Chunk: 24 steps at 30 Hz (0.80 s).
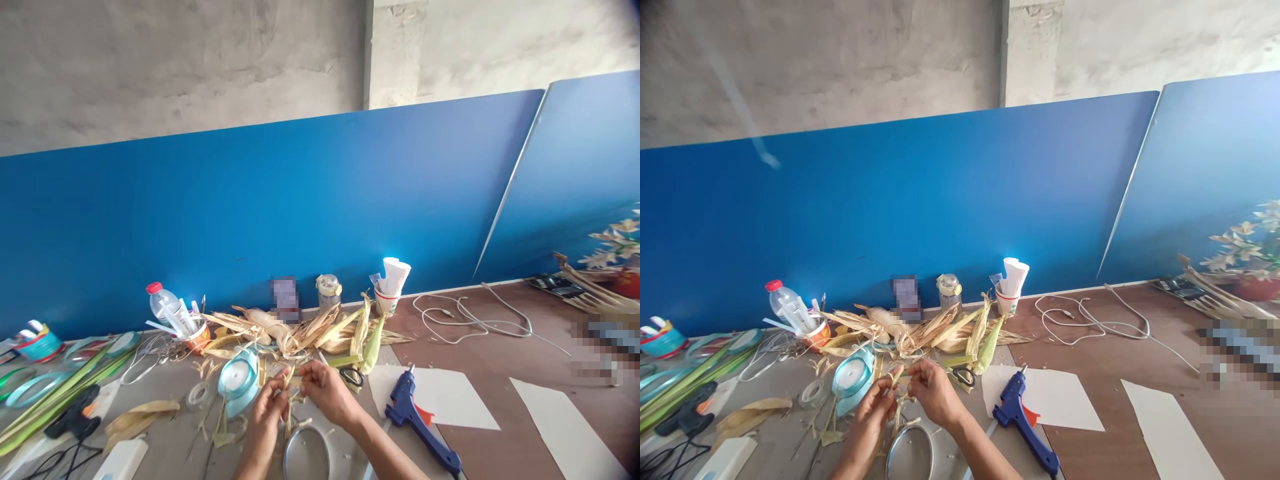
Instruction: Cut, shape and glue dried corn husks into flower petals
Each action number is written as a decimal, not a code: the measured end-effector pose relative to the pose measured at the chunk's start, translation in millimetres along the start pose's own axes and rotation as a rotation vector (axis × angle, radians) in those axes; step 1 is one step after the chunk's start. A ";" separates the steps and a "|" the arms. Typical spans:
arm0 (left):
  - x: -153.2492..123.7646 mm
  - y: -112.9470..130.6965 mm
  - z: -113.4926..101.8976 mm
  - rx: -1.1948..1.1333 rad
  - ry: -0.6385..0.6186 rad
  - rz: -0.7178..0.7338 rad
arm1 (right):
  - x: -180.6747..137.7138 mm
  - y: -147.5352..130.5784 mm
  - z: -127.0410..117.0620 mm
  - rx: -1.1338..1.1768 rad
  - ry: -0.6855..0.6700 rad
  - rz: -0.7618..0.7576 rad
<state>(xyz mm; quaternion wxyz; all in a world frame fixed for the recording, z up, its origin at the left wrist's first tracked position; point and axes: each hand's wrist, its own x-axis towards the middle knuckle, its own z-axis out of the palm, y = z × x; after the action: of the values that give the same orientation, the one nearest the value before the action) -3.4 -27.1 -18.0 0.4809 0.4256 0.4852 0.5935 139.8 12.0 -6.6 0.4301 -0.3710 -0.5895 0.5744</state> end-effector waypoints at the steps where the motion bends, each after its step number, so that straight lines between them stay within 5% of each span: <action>1: 1.0 -1.4 -0.9 0.028 -0.006 0.010 | 0.4 0.2 0.6 0.034 -0.002 0.012; 10: 10.2 -7.2 -15.1 0.137 0.161 0.035 | 10.3 2.3 -13.9 0.334 0.251 0.080; 14: 10.4 -4.6 -17.2 0.195 0.199 0.105 | 10.0 -0.5 -15.4 0.463 0.234 0.088; 24: -2.9 0.2 6.2 -0.277 0.008 -0.126 | 3.7 -5.7 0.5 0.344 0.285 0.070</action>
<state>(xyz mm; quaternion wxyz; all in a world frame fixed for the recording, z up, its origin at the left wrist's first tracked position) 3.1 -29.0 -16.9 0.5695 0.3215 0.4261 0.6251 138.4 14.8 -0.6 0.5455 -0.3899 -0.4031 0.6229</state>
